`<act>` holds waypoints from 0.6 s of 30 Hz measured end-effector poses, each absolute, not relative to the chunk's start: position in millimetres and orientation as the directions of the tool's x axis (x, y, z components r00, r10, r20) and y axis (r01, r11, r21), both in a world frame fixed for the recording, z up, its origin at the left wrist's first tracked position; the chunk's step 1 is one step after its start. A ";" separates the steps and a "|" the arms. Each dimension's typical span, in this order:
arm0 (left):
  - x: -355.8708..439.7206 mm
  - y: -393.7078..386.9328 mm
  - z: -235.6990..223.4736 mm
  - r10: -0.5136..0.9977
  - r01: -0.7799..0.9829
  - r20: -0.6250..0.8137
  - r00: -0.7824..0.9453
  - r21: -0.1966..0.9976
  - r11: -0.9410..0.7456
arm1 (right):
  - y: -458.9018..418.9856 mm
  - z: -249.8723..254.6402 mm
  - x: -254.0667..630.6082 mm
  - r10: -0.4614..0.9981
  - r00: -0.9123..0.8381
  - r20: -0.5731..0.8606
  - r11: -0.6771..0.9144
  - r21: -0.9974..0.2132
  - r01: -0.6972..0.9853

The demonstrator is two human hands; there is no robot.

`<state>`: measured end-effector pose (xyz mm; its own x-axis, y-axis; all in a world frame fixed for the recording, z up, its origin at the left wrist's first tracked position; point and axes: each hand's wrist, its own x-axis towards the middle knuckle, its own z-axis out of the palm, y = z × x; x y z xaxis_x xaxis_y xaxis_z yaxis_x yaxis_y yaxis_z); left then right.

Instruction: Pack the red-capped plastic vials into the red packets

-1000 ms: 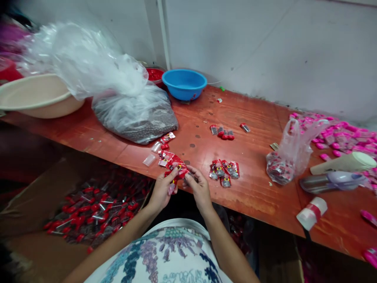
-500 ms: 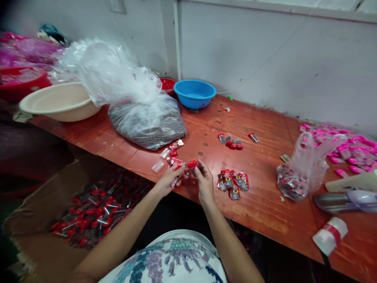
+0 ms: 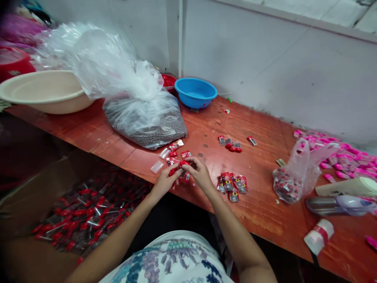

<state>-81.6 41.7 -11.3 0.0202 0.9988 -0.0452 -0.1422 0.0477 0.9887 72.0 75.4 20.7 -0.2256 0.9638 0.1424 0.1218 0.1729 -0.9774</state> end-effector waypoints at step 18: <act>-101.1 56.6 -22.1 0.997 -0.171 0.025 -0.073 0.985 -0.037 | 90.0 25.2 63.2 0.863 -0.382 0.332 0.473 -0.796 0.377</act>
